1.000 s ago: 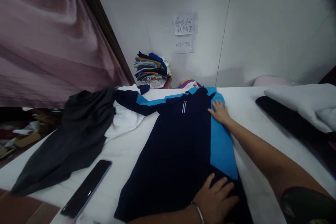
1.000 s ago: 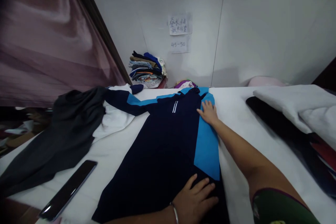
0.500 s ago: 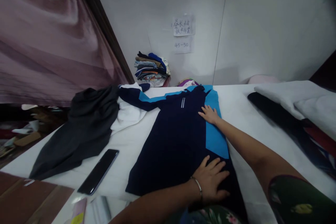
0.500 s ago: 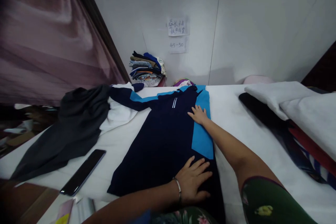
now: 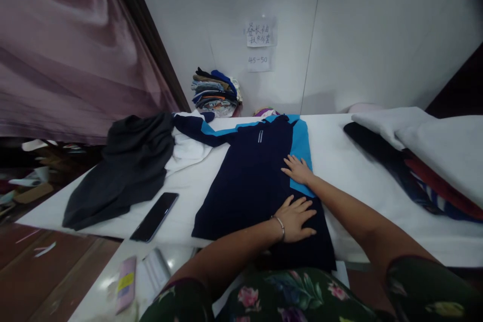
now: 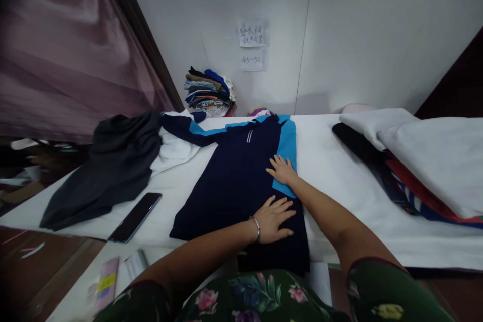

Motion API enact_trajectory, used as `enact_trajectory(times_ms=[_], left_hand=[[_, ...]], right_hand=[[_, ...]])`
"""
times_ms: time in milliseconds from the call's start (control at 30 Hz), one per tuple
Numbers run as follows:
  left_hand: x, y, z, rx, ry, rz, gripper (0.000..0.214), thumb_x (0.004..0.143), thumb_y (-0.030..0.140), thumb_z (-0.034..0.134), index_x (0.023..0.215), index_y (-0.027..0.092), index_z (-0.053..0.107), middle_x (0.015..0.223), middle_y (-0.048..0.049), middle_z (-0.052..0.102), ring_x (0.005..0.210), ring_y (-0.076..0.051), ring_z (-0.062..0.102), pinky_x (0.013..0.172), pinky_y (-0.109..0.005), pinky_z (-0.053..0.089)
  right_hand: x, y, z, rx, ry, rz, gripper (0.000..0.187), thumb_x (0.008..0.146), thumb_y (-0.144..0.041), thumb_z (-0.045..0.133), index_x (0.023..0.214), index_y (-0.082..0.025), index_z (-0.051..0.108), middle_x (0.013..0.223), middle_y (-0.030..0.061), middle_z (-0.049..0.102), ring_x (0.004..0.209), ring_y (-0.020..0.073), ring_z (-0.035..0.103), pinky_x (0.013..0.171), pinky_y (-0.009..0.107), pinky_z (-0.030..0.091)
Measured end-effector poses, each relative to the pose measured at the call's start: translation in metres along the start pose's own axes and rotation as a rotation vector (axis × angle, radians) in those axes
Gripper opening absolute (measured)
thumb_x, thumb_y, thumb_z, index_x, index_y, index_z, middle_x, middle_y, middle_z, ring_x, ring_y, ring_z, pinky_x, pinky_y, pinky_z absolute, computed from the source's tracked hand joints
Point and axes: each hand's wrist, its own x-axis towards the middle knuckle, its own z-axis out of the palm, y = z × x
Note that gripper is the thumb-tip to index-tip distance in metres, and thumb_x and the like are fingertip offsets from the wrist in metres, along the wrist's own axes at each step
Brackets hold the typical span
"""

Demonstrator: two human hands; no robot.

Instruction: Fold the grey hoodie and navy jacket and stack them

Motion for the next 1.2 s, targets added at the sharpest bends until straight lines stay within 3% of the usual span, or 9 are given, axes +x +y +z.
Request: enact_trajectory(times_ms=[100,200,267,400,600,800,933,1067,1200], left_hand=[[-0.005,0.004,-0.003,-0.01,0.046,-0.064,0.055,0.088,0.052,0.049,0.135,0.024,0.048,0.15,-0.0091,0.037,0.142,-0.026,0.024,0.115,-0.054,0.015],[-0.008,-0.006,-0.018,-0.038,0.153,-0.168,0.047,0.089,0.051,0.049,0.127,0.025,0.056,0.147,-0.0069,0.042,0.139,-0.025,0.03,0.114,-0.053,0.02],[-0.003,-0.023,-0.034,-0.044,0.238,-0.26,0.042,0.089,0.047,0.051,0.123,0.024,0.059,0.144,-0.0064,0.046,0.136,-0.023,0.037,0.113,-0.047,0.026],[0.024,-0.073,-0.069,-0.055,0.326,-0.513,0.039,0.088,0.039,0.054,0.121,0.02,0.062,0.138,-0.0069,0.053,0.129,-0.022,0.046,0.109,-0.034,0.035],[0.075,-0.13,-0.098,-0.05,0.355,-0.715,0.045,0.091,0.037,0.046,0.129,0.015,0.056,0.136,-0.0104,0.054,0.126,-0.025,0.048,0.107,-0.035,0.036],[0.121,-0.158,-0.104,-0.059,0.367,-0.807,0.049,0.091,0.042,0.046,0.134,0.018,0.049,0.141,-0.0108,0.049,0.129,-0.026,0.045,0.104,-0.035,0.037],[0.143,-0.175,-0.103,-0.093,0.359,-0.883,0.04,0.089,0.04,0.05,0.121,0.018,0.059,0.125,-0.0123,0.062,0.116,-0.026,0.056,0.094,-0.034,0.043],[0.144,-0.191,-0.098,-0.134,0.372,-0.944,0.03,0.093,0.038,0.042,0.094,0.023,0.068,0.102,-0.0073,0.071,0.096,-0.021,0.065,0.079,-0.029,0.047],[0.131,-0.206,-0.092,-0.144,0.408,-1.018,0.033,0.094,0.034,0.039,0.088,0.022,0.069,0.1,-0.0081,0.072,0.093,-0.021,0.065,0.075,-0.028,0.046]], right_hand=[[-0.011,0.002,-0.003,0.077,0.056,0.027,0.059,0.093,-0.053,0.037,0.141,-0.018,0.043,0.153,0.0126,0.03,0.143,0.0287,0.02,0.113,0.052,0.017],[-0.03,0.013,-0.004,0.121,0.226,0.101,0.057,0.091,-0.049,0.041,0.138,-0.017,0.046,0.151,0.0136,0.033,0.141,0.0304,0.023,0.111,0.051,0.022],[-0.044,0.022,-0.003,0.138,0.294,0.2,0.056,0.09,-0.046,0.044,0.137,-0.015,0.047,0.148,0.0156,0.038,0.138,0.0324,0.029,0.109,0.051,0.027],[-0.066,0.031,-0.002,0.208,0.28,0.333,0.06,0.087,-0.046,0.048,0.139,-0.017,0.043,0.136,0.0156,0.053,0.126,0.0333,0.046,0.102,0.049,0.037],[-0.071,0.038,-0.005,0.352,0.311,0.366,0.063,0.084,-0.044,0.053,0.141,-0.02,0.041,0.133,0.0114,0.056,0.121,0.0302,0.052,0.101,0.044,0.04],[-0.03,0.059,-0.008,0.703,0.3,0.425,0.071,0.08,-0.037,0.06,0.145,-0.02,0.035,0.138,0.0111,0.053,0.122,0.0263,0.053,0.1,0.04,0.044],[0.011,0.072,-0.019,0.962,0.333,0.525,0.074,0.076,-0.03,0.063,0.145,-0.018,0.036,0.138,0.0132,0.051,0.122,0.028,0.053,0.099,0.041,0.046],[0.054,0.087,-0.033,1.104,0.361,0.55,0.081,0.077,-0.028,0.062,0.149,-0.017,0.026,0.14,0.0137,0.05,0.12,0.0277,0.055,0.096,0.042,0.049],[0.098,0.099,-0.042,1.242,0.353,0.516,0.081,0.079,-0.029,0.06,0.149,-0.011,0.022,0.129,0.0162,0.059,0.108,0.026,0.062,0.09,0.041,0.053]])
